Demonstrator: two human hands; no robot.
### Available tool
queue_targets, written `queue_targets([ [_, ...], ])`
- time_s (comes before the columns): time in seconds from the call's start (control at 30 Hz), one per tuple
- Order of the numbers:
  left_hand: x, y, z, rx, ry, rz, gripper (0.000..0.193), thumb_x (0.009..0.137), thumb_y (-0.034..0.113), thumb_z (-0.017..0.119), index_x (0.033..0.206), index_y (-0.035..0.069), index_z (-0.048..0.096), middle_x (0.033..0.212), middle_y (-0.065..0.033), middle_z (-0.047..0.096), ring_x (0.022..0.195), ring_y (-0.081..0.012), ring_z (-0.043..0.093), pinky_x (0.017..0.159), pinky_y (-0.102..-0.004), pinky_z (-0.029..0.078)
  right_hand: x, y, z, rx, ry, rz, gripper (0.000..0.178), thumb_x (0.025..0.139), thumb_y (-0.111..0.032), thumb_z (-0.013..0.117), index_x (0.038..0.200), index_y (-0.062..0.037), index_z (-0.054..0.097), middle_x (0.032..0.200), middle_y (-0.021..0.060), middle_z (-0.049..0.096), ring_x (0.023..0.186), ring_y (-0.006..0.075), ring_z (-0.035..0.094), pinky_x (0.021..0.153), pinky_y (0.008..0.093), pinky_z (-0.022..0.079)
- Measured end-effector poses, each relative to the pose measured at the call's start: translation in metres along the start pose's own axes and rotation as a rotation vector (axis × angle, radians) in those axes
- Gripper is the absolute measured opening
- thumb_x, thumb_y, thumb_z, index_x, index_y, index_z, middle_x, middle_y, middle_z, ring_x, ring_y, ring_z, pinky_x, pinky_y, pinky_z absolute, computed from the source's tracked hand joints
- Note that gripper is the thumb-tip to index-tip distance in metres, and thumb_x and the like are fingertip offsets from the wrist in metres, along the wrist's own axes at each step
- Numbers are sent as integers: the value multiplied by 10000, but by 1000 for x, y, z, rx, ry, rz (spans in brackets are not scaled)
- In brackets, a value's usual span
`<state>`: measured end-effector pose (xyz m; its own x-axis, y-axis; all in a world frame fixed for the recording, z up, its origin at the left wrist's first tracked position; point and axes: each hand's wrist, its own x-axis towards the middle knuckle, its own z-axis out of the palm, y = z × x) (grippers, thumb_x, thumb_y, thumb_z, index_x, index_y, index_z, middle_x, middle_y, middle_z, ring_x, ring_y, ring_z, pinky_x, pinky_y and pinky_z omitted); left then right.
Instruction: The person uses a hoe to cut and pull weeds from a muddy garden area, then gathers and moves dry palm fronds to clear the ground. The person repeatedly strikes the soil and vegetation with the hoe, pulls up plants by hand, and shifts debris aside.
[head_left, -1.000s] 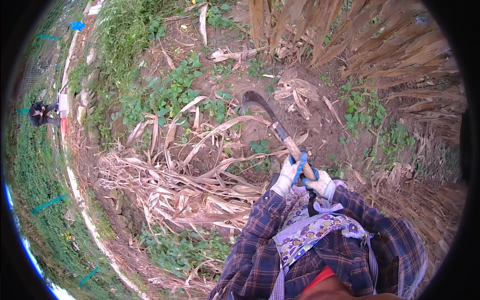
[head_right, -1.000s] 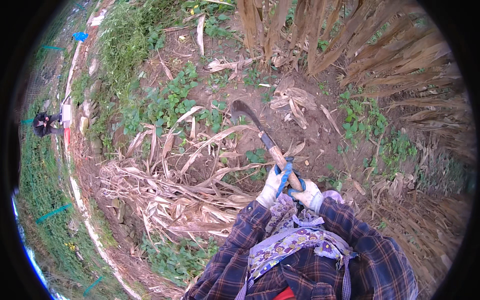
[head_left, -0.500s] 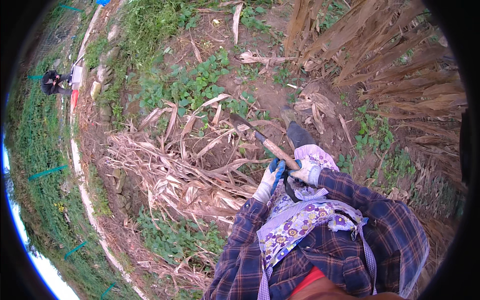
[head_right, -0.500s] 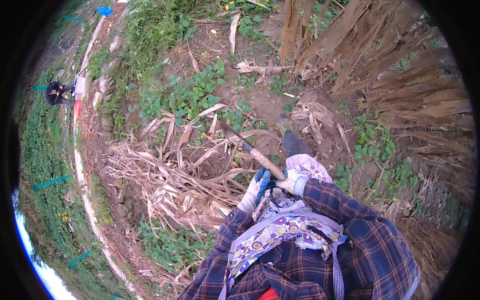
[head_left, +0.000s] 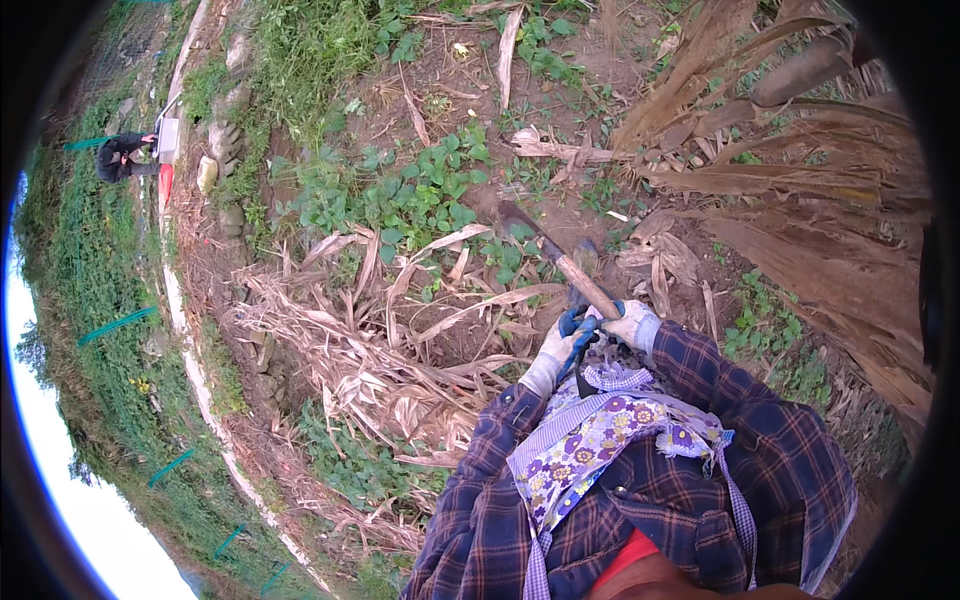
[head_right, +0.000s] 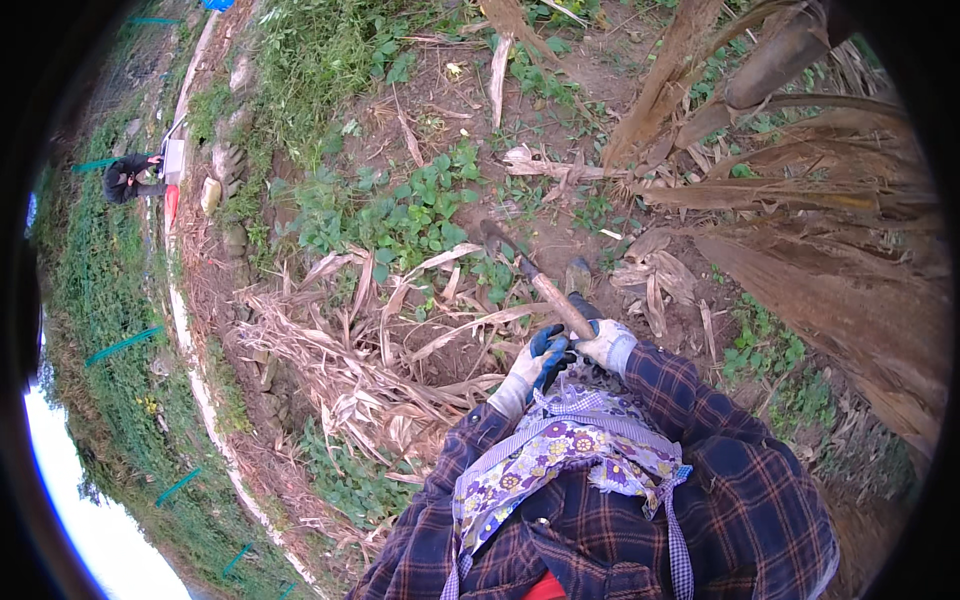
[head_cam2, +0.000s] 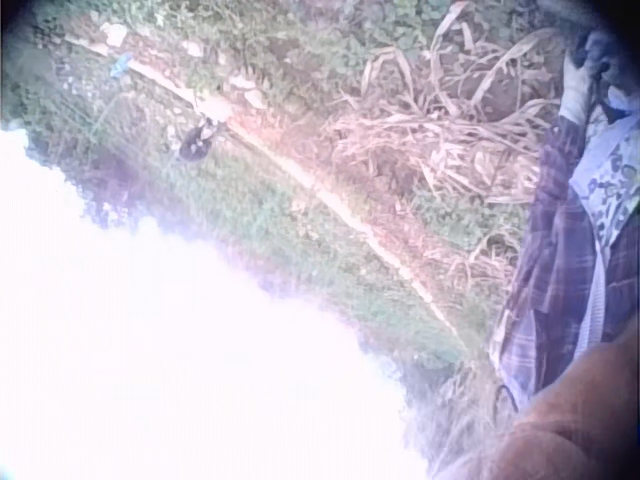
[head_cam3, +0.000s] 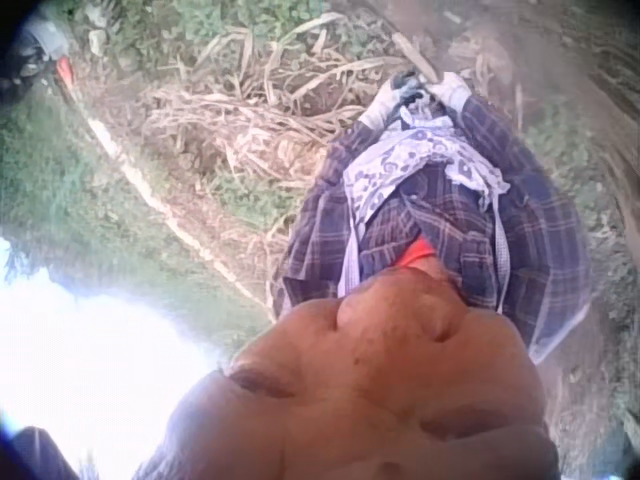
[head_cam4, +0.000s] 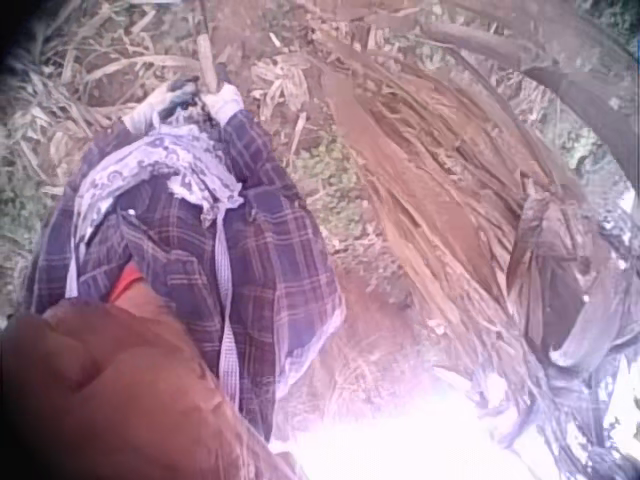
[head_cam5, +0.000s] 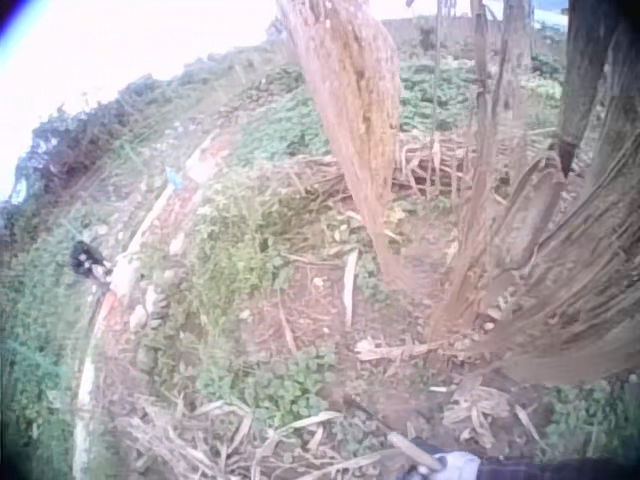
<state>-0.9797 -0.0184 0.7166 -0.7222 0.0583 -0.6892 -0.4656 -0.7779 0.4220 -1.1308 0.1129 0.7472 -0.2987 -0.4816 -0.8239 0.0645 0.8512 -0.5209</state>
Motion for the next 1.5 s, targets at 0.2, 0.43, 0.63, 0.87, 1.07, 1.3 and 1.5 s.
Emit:
queue_targets([
  [0.2,23,68,4,152,186,-6,480,902,169,623,1302,-30,446,1099,-137,626,926,-195,628,828,-311,510,37,-29,-75,0,113,144,409,737,-400,680,918,-33,670,734,96,675,656,212,647,602,337,498],
  [0.43,51,115,10,408,133,-3,540,880,257,658,1297,-22,457,1108,-146,633,942,-168,627,791,-277,504,49,-20,-103,-52,281,176,457,751,-437,663,970,-35,665,800,165,679,769,281,666,657,386,521],
  [0.63,94,129,-6,575,0,-85,505,917,248,611,1304,-16,423,1080,-122,645,945,-184,629,787,-282,504,54,-23,-98,206,327,365,323,769,-286,726,872,13,658,643,78,631,534,178,614,471,337,485],
  [0.87,155,212,-14,816,-167,-126,484,879,253,644,1246,-28,500,1069,-153,661,898,-204,661,789,-305,524,92,-43,-77,233,400,552,483,708,-436,700,911,1,672,783,182,678,735,305,672,651,391,524],
  [1.07,220,260,-83,319,-232,-494,405,882,225,660,1207,11,547,1050,-68,635,901,-145,611,781,-274,511,151,-185,-62,438,513,442,392,751,-403,669,915,-46,665,756,166,655,717,299,645,639,394,488],
  [1.3,246,357,-82,1,224,-554,355,865,340,686,1112,109,576,973,-56,574,860,-229,582,756,-411,511,168,-300,-81,388,313,255,305,828,-334,569,955,-64,632,847,193,666,819,353,653,709,433,501],
  [1.5,281,409,-50,113,295,-191,297,857,216,687,1116,77,645,900,-15,604,744,-170,567,659,-333,502,184,-316,-142,348,307,83,454,803,-360,645,1147,-72,577,1081,213,635,995,334,616,851,385,479],
])
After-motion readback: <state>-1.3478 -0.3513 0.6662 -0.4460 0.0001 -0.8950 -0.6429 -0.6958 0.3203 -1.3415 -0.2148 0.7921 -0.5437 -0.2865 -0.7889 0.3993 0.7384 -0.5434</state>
